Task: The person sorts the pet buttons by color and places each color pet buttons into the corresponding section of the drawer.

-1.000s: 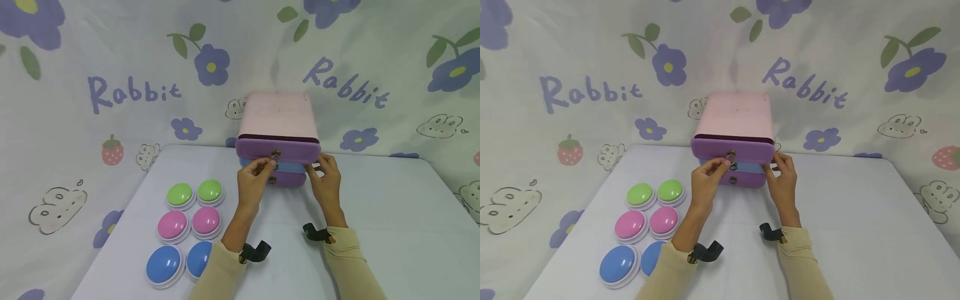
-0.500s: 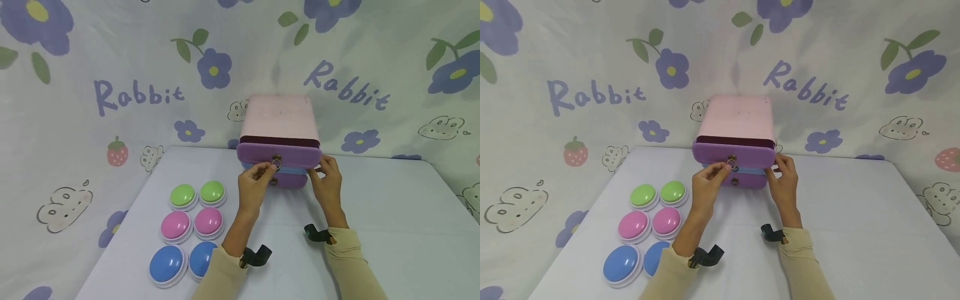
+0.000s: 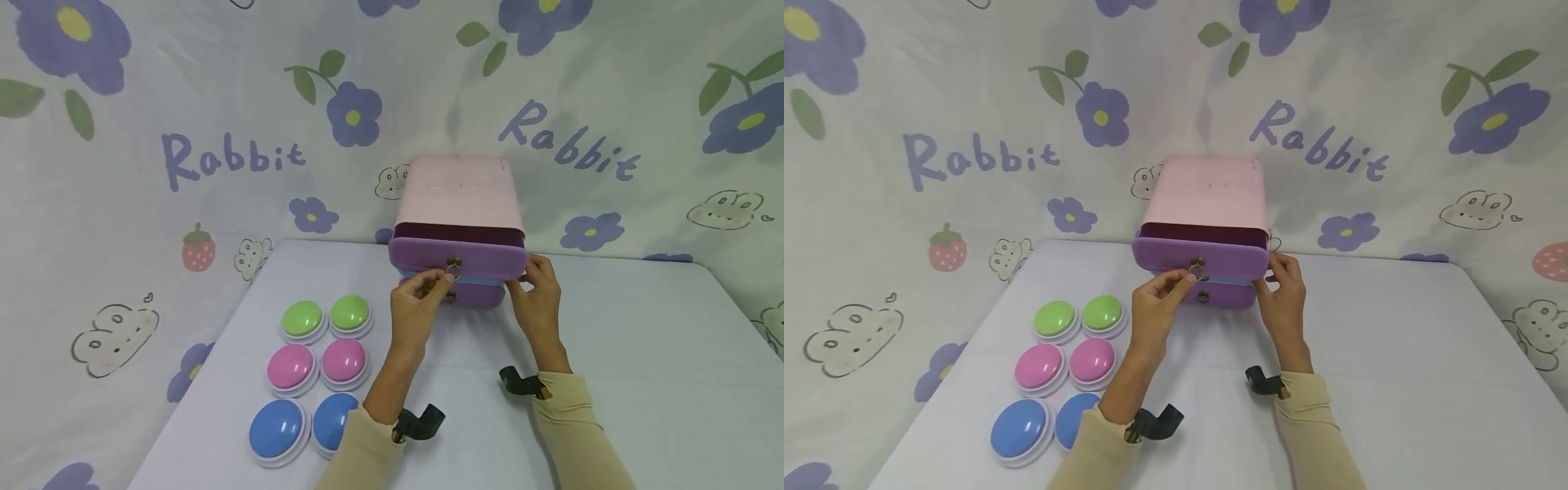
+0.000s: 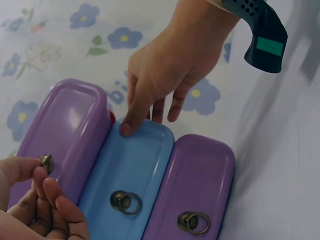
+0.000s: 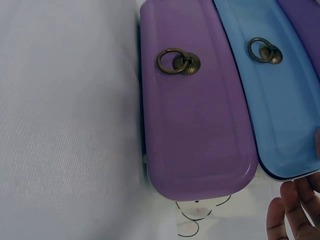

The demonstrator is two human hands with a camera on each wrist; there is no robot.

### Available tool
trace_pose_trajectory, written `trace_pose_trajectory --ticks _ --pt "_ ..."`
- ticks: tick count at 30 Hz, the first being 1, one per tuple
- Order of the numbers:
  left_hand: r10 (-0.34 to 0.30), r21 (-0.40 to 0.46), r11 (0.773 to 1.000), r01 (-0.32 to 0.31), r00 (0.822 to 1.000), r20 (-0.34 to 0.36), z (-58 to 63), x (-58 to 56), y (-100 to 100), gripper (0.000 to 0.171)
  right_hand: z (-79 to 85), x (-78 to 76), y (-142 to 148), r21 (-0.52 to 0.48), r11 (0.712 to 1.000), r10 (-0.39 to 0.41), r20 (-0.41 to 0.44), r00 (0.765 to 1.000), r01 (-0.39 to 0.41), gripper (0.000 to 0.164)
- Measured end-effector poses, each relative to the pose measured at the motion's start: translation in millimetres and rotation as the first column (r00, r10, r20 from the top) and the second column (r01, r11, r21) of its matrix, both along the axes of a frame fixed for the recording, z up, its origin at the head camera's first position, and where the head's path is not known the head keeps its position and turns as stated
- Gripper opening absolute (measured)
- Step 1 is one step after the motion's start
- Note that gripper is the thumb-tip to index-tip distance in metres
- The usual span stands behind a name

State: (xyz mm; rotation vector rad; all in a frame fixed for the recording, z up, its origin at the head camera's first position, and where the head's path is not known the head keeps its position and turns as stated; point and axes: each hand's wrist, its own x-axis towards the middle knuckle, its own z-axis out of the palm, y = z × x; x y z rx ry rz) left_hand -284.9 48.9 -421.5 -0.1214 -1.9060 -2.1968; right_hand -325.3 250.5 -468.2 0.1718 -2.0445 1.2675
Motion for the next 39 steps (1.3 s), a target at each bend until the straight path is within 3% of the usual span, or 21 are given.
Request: trace_pose_trajectory --ticks 39 --pt "-0.041 0.027 0.999 0.041 0.999 -0.014 -2.1 16.4 -0.5 0.020 -4.4 -1.8 1.4 -0.004 1.000 -0.001 -0.026 1.000 0.001 0.023"
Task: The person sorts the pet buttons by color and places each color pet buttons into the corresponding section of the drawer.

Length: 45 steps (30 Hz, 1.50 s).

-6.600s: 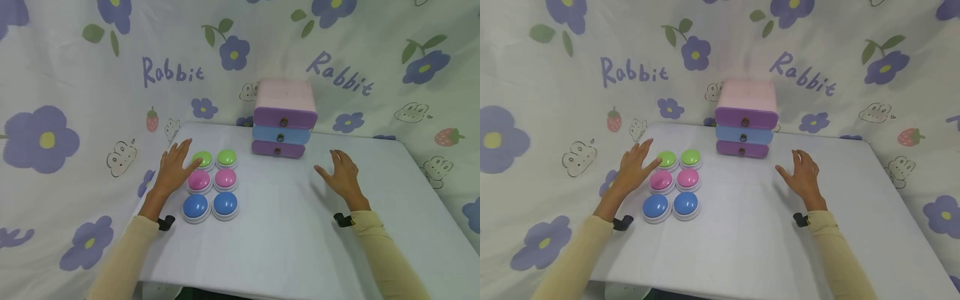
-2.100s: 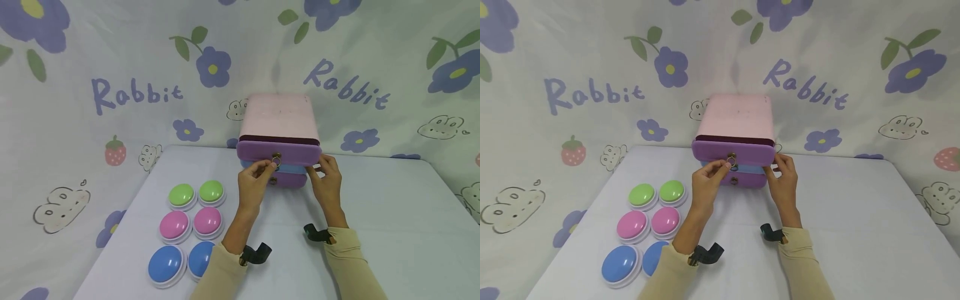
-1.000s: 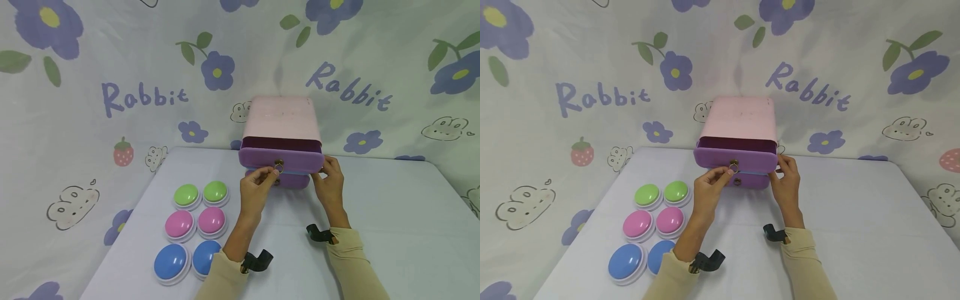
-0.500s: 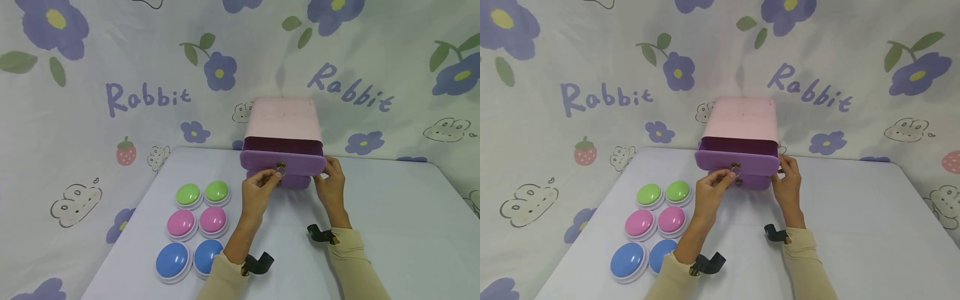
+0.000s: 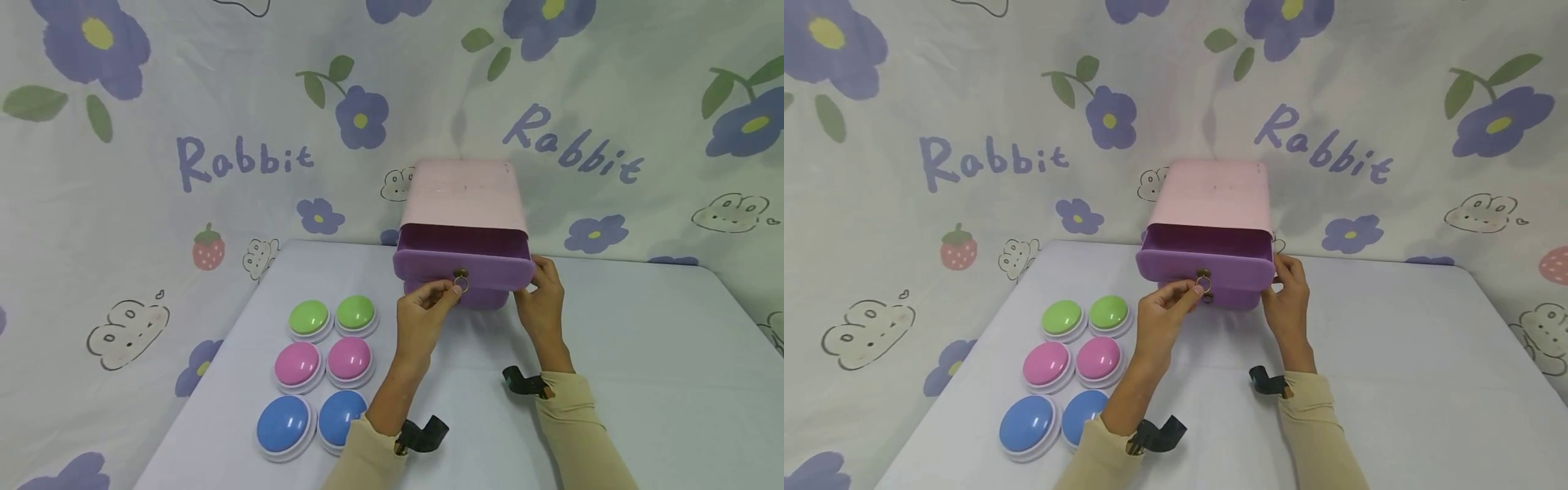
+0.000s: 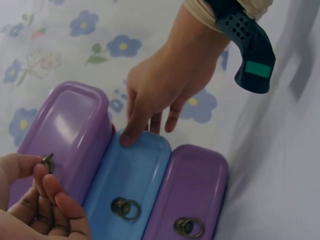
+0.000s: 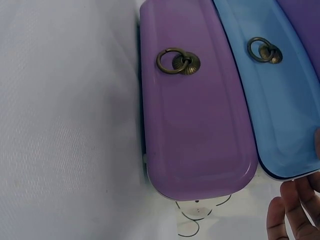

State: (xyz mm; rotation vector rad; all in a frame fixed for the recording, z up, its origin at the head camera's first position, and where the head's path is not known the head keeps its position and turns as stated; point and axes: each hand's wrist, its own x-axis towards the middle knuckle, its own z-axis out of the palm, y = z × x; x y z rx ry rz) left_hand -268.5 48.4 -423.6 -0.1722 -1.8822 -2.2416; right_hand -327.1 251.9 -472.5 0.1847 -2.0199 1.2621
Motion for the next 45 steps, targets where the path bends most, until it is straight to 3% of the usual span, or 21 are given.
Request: trace_pose_trajectory --ticks 24,45 --pt "0.001 -0.015 1.000 -0.001 1.000 0.005 0.0 5.9 -1.1 0.020 -2.3 -1.5 0.3 0.020 1.000 0.003 -0.011 1.000 -0.003 0.027" --pt "-0.020 0.030 0.999 0.019 0.999 0.026 0.1 11.4 -2.0 0.021 -1.8 0.3 -0.4 0.051 0.999 -0.011 -0.023 1.000 0.013 0.027"
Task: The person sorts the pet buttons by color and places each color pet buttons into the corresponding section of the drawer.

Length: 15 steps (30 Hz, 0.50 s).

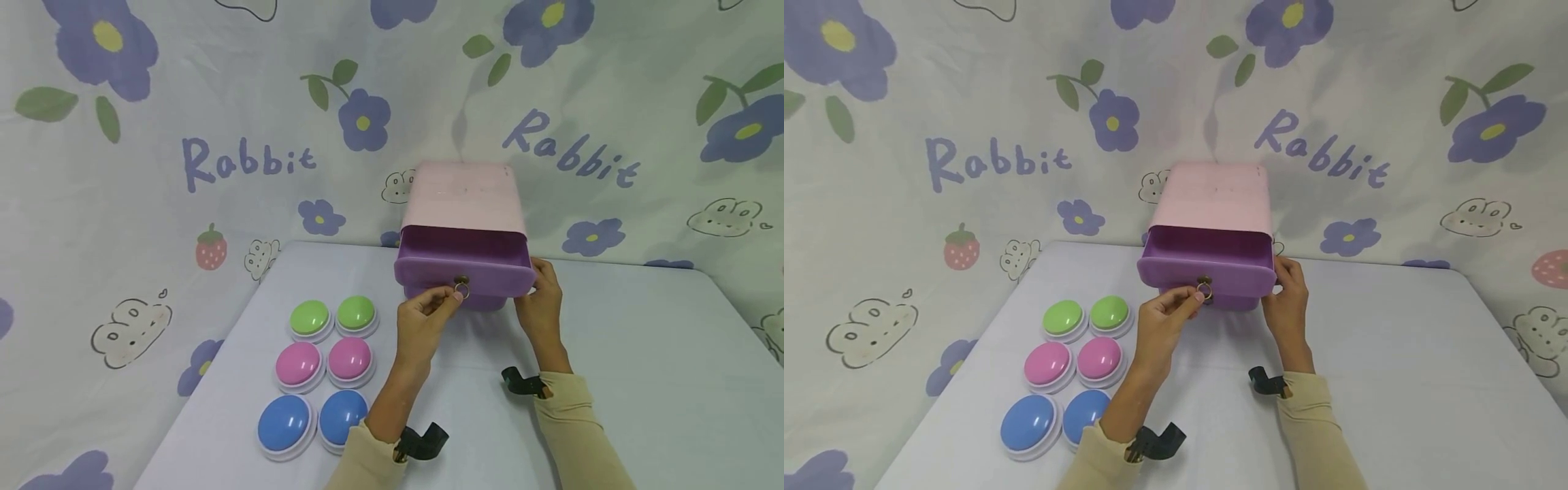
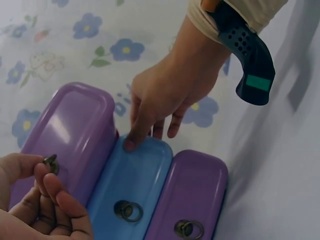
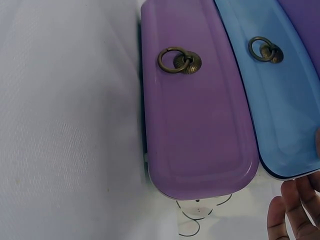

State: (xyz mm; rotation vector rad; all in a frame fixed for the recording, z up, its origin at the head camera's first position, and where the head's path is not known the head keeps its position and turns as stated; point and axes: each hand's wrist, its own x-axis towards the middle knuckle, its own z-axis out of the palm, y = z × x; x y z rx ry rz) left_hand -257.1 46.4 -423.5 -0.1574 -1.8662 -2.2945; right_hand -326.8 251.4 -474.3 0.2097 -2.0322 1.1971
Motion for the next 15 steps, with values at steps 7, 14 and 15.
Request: trace_pose_trajectory --ticks 7,14,15 --pt "-0.009 0.003 1.000 0.009 1.000 0.011 0.1 3.4 -1.8 0.020 1.1 0.1 -1.3 -0.010 1.000 0.015 0.003 1.000 -0.015 0.026" --pt "-0.015 0.010 1.000 0.015 1.000 0.013 1.5 3.9 -0.6 0.021 1.7 0.0 -0.1 -0.015 1.000 0.009 -0.006 1.000 -0.009 0.025" --pt "-0.016 0.015 1.000 0.015 1.000 0.017 1.8 4.3 -0.7 0.021 1.9 0.1 -0.2 -0.014 1.000 0.011 -0.005 1.000 -0.011 0.025"
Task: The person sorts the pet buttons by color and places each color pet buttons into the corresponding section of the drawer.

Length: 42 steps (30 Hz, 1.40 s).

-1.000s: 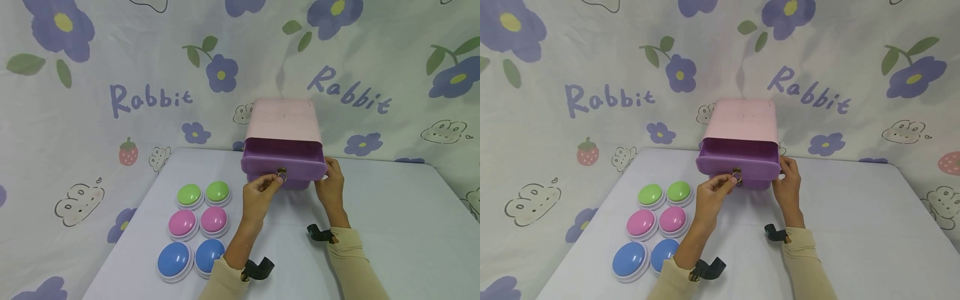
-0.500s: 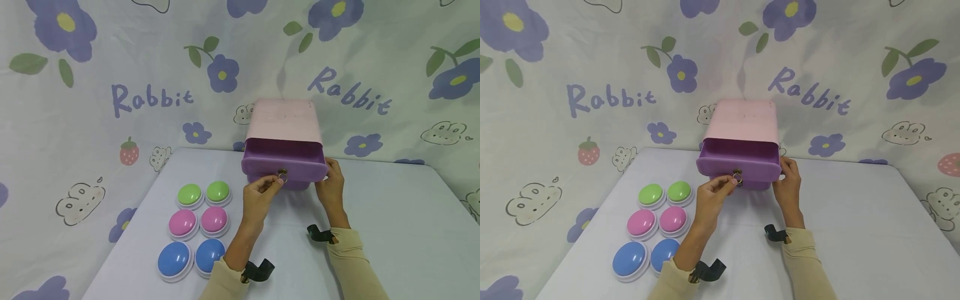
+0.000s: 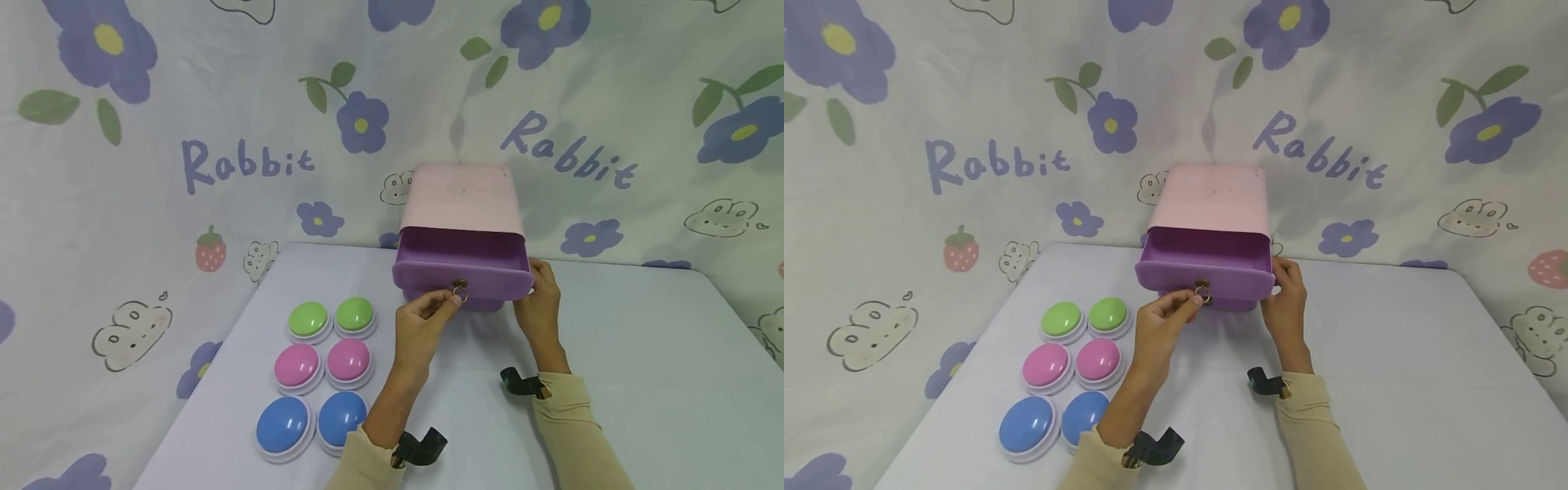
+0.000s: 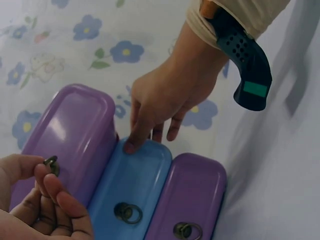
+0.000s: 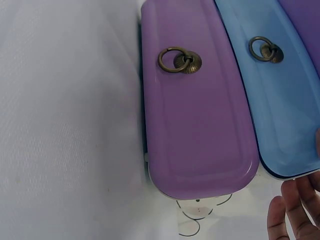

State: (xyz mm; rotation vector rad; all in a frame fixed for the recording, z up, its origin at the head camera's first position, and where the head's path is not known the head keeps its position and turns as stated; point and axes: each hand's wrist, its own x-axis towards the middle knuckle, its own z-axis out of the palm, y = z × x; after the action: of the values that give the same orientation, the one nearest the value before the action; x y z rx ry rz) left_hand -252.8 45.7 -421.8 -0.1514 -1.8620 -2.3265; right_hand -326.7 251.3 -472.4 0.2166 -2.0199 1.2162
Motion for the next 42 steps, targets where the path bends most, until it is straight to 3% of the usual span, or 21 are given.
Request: trace_pose_trajectory --ticks 42 --pt "0.019 -0.004 1.000 -0.019 0.999 0.032 0.8 16.6 3.0 0.017 -0.1 0.4 2.9 0.010 1.000 0.019 -0.029 0.999 -0.019 0.026"
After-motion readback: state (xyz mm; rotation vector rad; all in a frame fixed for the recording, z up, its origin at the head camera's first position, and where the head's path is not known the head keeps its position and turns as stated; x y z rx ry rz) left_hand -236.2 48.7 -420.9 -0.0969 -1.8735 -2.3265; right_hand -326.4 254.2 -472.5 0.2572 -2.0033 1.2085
